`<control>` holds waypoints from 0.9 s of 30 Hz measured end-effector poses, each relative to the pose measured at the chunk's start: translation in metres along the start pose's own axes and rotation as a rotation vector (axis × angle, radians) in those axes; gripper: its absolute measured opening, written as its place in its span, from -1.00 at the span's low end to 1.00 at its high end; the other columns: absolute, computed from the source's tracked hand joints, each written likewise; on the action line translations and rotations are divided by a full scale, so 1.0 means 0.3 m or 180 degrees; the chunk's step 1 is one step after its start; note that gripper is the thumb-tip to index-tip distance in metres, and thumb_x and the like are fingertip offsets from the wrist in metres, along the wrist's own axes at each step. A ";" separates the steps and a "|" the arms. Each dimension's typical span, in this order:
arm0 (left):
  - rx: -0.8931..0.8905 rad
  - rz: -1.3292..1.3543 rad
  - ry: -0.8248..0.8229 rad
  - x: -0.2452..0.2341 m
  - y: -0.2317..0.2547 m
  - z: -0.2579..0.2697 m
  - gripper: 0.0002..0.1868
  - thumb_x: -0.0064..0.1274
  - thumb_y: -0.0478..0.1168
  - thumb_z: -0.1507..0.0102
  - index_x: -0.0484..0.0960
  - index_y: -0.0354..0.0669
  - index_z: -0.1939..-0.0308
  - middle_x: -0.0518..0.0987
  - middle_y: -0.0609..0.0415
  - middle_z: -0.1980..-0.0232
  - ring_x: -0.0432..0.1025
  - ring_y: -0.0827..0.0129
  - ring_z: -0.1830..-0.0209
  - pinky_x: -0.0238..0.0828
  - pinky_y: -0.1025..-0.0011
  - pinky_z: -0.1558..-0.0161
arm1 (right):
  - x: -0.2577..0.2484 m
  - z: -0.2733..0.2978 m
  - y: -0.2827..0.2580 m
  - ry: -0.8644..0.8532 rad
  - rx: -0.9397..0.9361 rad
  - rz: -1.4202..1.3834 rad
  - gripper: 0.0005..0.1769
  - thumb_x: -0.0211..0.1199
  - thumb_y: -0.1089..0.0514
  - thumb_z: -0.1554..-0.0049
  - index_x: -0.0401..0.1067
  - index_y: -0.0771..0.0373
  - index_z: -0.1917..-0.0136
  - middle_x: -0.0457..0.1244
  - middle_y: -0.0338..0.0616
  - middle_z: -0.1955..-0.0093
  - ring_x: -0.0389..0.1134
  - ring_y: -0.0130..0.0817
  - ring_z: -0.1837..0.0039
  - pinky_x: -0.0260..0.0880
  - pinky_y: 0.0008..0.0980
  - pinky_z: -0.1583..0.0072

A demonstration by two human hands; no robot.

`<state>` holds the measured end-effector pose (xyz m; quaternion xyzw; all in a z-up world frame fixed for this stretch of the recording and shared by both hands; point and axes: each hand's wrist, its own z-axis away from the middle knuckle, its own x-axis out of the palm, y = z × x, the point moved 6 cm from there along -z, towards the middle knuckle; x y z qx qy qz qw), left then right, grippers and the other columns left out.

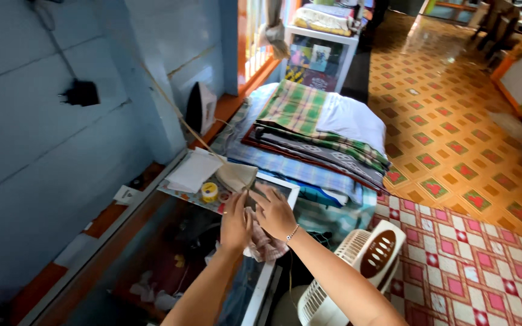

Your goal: Clean a glass-top desk and organize various items including a crochet doily and stuffed toy.

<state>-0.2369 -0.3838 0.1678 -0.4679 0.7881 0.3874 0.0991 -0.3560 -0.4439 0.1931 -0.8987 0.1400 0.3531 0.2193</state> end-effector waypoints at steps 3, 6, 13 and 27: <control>-0.0134 -0.0538 -0.0234 -0.046 -0.118 -0.042 -0.47 -0.03 -0.27 -0.30 0.33 -0.38 -0.34 0.35 -0.36 -0.37 0.21 -0.25 -0.42 0.17 0.00 -0.42 | 0.020 -0.068 -0.044 -0.0119 0.0005 0.0254 -0.34 0.27 0.22 -0.03 0.34 0.16 -0.42 0.12 0.09 -0.50 0.07 0.09 -0.52 0.11 0.03 -0.41; -0.0020 -0.1168 0.0022 -0.143 -0.156 -0.085 -0.39 -0.05 -0.22 -0.34 0.24 -0.44 -0.43 0.20 -0.44 -0.48 0.08 -0.29 -0.50 0.08 -0.06 -0.40 | 0.075 -0.118 -0.058 -0.0092 -0.0084 0.0282 -0.25 0.28 0.18 -0.05 0.22 0.17 -0.50 0.00 0.14 -0.60 -0.05 0.12 -0.61 0.02 0.02 -0.48; -0.0205 -0.1331 0.0133 -0.283 -0.205 -0.162 -0.36 -0.07 -0.19 -0.33 0.22 -0.34 -0.47 0.10 -0.32 -0.56 0.01 -0.20 -0.57 0.04 -0.04 -0.46 | 0.128 -0.256 -0.137 -0.0033 -0.0125 0.0012 -0.14 0.27 0.22 0.02 0.20 0.21 -0.55 -0.01 0.08 -0.62 -0.01 0.08 -0.62 0.05 -0.02 -0.51; -0.0034 -0.1375 0.0537 -0.375 -0.278 -0.348 -0.43 -0.12 -0.16 -0.43 0.23 -0.29 -0.50 0.13 -0.32 -0.56 0.04 -0.24 -0.57 0.14 -0.09 -0.42 | 0.177 -0.542 -0.214 0.0134 -0.0276 -0.0241 -0.16 0.30 0.19 -0.08 0.09 0.36 -0.56 -0.03 0.08 -0.63 -0.03 0.00 -0.62 -0.01 -0.06 -0.50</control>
